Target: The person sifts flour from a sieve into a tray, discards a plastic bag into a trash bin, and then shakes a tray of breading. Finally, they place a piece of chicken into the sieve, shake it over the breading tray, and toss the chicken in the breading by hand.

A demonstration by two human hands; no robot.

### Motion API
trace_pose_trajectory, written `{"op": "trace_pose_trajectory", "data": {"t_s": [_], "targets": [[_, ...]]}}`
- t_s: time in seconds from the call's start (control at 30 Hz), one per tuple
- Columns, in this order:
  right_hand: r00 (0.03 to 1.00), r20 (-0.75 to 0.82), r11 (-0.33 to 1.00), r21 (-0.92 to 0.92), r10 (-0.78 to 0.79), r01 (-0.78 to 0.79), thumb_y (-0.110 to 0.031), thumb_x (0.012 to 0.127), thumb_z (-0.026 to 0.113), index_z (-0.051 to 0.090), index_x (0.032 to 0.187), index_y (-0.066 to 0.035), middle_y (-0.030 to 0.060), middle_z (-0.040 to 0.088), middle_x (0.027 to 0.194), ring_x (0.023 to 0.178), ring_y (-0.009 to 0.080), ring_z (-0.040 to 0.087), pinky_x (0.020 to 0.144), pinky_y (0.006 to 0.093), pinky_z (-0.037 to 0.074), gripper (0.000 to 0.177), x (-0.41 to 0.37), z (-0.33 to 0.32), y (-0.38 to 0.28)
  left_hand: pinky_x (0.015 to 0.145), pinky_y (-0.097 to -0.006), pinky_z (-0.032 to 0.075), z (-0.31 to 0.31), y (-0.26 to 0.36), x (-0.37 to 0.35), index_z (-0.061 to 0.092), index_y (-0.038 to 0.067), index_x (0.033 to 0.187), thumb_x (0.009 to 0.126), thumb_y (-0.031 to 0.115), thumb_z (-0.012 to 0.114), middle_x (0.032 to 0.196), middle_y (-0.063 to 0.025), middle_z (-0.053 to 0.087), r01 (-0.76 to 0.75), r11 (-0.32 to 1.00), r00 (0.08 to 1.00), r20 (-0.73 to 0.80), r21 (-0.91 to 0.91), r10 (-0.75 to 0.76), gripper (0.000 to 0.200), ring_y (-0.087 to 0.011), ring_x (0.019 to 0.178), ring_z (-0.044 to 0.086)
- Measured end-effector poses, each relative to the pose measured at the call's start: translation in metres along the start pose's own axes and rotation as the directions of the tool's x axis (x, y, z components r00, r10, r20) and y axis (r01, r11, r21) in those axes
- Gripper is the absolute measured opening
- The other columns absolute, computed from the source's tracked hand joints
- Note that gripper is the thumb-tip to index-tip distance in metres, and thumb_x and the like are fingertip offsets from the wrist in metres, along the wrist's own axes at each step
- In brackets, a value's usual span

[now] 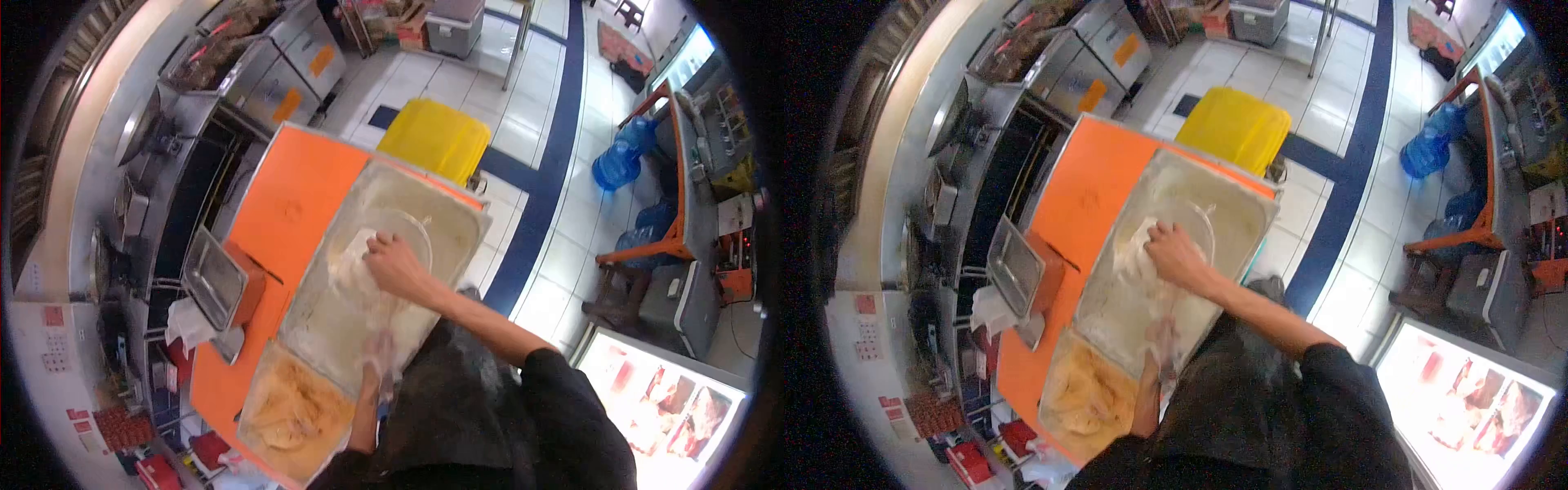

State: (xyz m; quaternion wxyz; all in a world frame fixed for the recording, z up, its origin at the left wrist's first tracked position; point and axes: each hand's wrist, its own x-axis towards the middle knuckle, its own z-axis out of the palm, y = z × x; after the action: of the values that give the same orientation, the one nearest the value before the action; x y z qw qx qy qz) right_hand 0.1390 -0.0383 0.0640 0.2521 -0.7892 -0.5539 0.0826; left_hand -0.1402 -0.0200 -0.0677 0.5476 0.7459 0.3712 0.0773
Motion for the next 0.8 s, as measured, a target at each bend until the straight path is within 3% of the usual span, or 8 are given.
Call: {"op": "trace_pose_trajectory", "data": {"t_s": [0.03, 0.07, 0.23, 0.43, 0.57, 0.63, 0.67, 0.8], "targets": [[1.000, -0.027, 0.999, -0.047, 0.005, -0.006, -0.011, 0.070, 0.064, 0.068, 0.081, -0.007, 0.0086, 0.060, 0.095, 0.102, 0.0247, 0.052, 0.083, 0.0398, 0.041, 0.012, 0.005, -0.001, 0.007, 0.057, -0.0341, 0.048, 0.006, -0.002, 0.016, 0.064, 0.003, 0.097, 0.097, 0.039, 0.051, 0.068, -0.0022, 0.059, -0.395, 0.912, 0.913, -0.061, 0.108, 0.403, 0.038, -0.0158, 0.061, 0.057], [0.999, -0.042, 0.997, -0.072, 0.007, -0.010, -0.011, 0.070, 0.064, 0.068, 0.081, -0.007, 0.0086, 0.060, 0.095, 0.102, 0.0247, 0.052, 0.083, 0.0398, 0.041, 0.012, 0.005, -0.007, 0.012, 0.057, -0.0341, 0.048, 0.015, 0.002, 0.036, 0.064, 0.003, 0.097, 0.097, 0.039, 0.051, 0.068, -0.0022, 0.059, -0.419, 0.903, 0.903, -0.059, 0.095, 0.426, 0.038, -0.0158, 0.061, 0.057], [0.989, -0.134, 0.998, -0.039, -0.059, 0.054, -0.015, 0.069, 0.065, 0.065, 0.073, -0.008, 0.0065, 0.058, 0.088, 0.095, 0.0241, 0.053, 0.078, 0.0395, 0.042, 0.008, 0.005, 0.000, 0.011, 0.061, -0.0351, 0.050, -0.008, 0.129, 0.013, 0.062, 0.002, 0.109, 0.098, 0.042, 0.047, 0.078, -0.0088, 0.062, 0.405, 0.913, 0.904, 0.125, 0.049, -0.408, 0.044, -0.0182, 0.067, 0.059], [0.992, -0.115, 0.999, -0.021, -0.048, 0.046, -0.016, 0.070, 0.064, 0.065, 0.072, -0.009, 0.0059, 0.058, 0.087, 0.094, 0.0241, 0.053, 0.078, 0.0402, 0.041, 0.008, 0.008, 0.000, 0.011, 0.057, -0.0351, 0.048, -0.008, 0.028, 0.000, 0.059, 0.002, 0.109, 0.098, 0.036, 0.048, 0.079, -0.0051, 0.056, -0.076, 0.977, 0.996, 0.064, 0.201, 0.064, 0.037, -0.0187, 0.062, 0.054], [0.994, -0.107, 0.999, -0.039, -0.029, 0.025, -0.016, 0.069, 0.064, 0.065, 0.071, -0.009, 0.0059, 0.058, 0.087, 0.094, 0.0239, 0.053, 0.078, 0.0401, 0.041, 0.007, 0.013, -0.006, 0.019, 0.058, -0.0352, 0.048, -0.018, 0.086, 0.004, 0.057, 0.001, 0.115, 0.097, 0.038, 0.049, 0.082, -0.0062, 0.059, 0.034, 0.990, 0.988, 0.147, 0.140, -0.054, 0.042, -0.0196, 0.063, 0.056], [0.992, -0.122, 1.000, -0.015, -0.022, 0.021, -0.016, 0.069, 0.063, 0.065, 0.071, -0.010, 0.0058, 0.058, 0.087, 0.094, 0.0241, 0.053, 0.078, 0.0400, 0.041, 0.007, 0.008, 0.007, 0.013, 0.053, -0.0409, 0.039, -0.009, 0.105, 0.012, 0.053, 0.000, 0.073, 0.097, 0.025, 0.051, 0.064, -0.0061, 0.053, -0.125, 0.969, 0.992, 0.002, 0.215, 0.127, 0.034, -0.0204, 0.057, 0.049], [0.993, -0.113, 1.000, -0.003, -0.019, 0.019, -0.016, 0.069, 0.063, 0.065, 0.071, -0.010, 0.0058, 0.058, 0.087, 0.094, 0.0241, 0.053, 0.078, 0.0400, 0.041, 0.007, 0.002, 0.013, 0.004, 0.053, -0.0396, 0.038, -0.012, 0.095, 0.018, 0.053, 0.002, 0.071, 0.097, 0.024, 0.051, 0.063, -0.0037, 0.047, 0.271, 0.961, 0.959, 0.100, -0.055, -0.265, 0.034, -0.0177, 0.057, 0.045], [0.990, -0.141, 0.999, -0.035, -0.032, 0.027, -0.015, 0.069, 0.062, 0.065, 0.070, -0.010, 0.0058, 0.057, 0.087, 0.094, 0.0238, 0.052, 0.078, 0.0397, 0.041, 0.006, 0.017, -0.003, 0.027, 0.054, -0.0355, 0.041, -0.009, 0.077, -0.003, 0.060, 0.002, 0.077, 0.096, 0.027, 0.054, 0.067, -0.0041, 0.051, 0.058, 0.998, 0.997, -0.039, -0.038, -0.059, 0.032, -0.0154, 0.060, 0.048]]}}
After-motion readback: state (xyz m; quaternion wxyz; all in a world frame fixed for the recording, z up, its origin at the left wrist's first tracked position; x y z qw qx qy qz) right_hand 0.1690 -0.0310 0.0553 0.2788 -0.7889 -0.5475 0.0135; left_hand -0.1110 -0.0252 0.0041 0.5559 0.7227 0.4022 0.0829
